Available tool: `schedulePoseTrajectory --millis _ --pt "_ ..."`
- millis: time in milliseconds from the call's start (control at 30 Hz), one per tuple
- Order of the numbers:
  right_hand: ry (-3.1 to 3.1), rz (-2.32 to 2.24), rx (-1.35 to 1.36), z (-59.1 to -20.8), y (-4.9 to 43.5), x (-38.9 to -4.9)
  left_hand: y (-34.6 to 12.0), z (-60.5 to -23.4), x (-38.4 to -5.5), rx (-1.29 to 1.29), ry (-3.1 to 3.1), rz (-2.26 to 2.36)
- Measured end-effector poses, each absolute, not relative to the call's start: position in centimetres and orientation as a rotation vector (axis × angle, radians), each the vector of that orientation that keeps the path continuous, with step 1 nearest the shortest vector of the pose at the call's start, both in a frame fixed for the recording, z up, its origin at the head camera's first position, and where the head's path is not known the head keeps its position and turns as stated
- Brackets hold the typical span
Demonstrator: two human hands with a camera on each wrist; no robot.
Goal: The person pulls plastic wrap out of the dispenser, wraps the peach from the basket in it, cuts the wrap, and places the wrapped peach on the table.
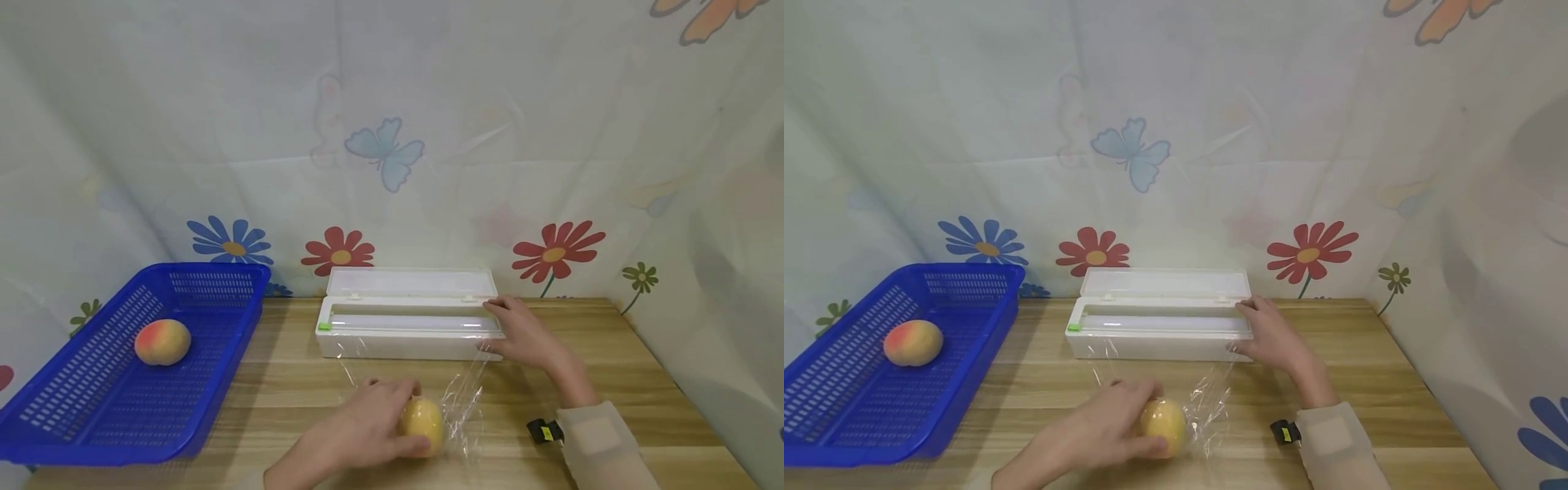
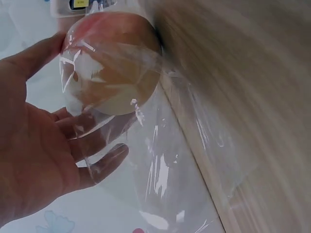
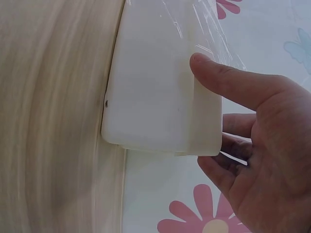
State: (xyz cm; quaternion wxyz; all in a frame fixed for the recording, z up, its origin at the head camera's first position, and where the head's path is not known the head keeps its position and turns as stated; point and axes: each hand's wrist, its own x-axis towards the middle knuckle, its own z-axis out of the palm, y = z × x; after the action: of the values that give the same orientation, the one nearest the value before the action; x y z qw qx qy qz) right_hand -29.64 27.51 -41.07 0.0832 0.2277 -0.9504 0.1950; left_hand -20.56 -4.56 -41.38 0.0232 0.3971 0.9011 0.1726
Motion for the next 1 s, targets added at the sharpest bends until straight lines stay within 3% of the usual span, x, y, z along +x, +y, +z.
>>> schedulePoseTrajectory --millis 300,1000 --pt "-2.842 0.594 0.668 -41.1 27.4 -29.7 -4.8 -41.6 -21.1 1.328 2.787 0.643" --pt "-2.833 0.610 0.651 -41.2 27.3 -29.6 -4.6 -41.6 -22.0 1.198 2.956 0.400"
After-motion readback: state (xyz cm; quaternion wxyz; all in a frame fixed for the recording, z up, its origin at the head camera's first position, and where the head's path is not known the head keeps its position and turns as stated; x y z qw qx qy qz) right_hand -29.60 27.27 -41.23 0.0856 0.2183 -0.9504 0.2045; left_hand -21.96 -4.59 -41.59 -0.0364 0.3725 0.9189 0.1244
